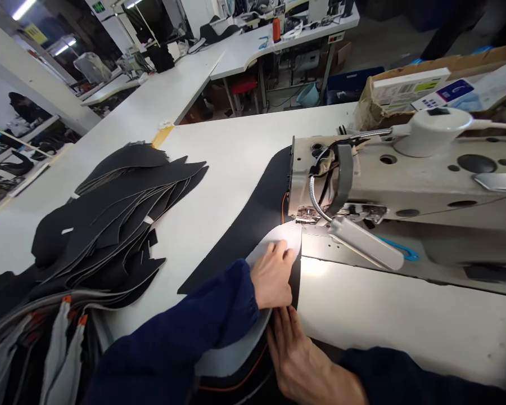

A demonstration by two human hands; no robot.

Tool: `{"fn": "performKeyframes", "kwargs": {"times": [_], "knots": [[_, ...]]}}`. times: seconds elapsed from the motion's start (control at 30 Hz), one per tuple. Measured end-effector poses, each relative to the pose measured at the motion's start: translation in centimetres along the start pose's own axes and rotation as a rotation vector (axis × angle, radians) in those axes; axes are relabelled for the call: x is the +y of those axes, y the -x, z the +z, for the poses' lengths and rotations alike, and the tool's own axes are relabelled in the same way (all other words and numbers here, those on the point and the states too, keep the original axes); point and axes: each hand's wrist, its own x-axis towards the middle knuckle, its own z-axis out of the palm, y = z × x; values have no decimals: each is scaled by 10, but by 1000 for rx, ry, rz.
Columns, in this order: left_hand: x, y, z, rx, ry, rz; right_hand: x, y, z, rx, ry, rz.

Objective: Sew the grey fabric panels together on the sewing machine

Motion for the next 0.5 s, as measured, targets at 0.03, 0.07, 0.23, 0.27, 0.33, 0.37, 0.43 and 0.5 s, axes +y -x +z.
{"fn": "performKeyframes", "kwargs": {"times": [0.03, 0.07, 0.23, 0.27, 0.33, 0.37, 0.43, 0.5], "knots": [[2, 7, 2, -15, -7, -29, -3, 2, 2, 2, 4, -12], [4, 13, 4, -27, -17, -48, -5, 3, 5, 7, 8, -15], [6, 13, 10, -40, -55, -31, -14, 7, 18, -29, 14, 49], [5, 10, 9, -13, -67, -23, -12, 6, 16, -41, 2, 52], [2, 3, 7, 65, -82, 9, 0, 2, 6, -48, -77, 31], [0, -1, 6, 104, -77, 24, 12, 0, -2, -61, -171, -3], [-4, -10, 5, 149, -40, 25, 46, -5, -20, -117, -471, -57], [-7, -18, 6, 159, -7, 2, 91, -6, -31, -122, -812, 61]]}}
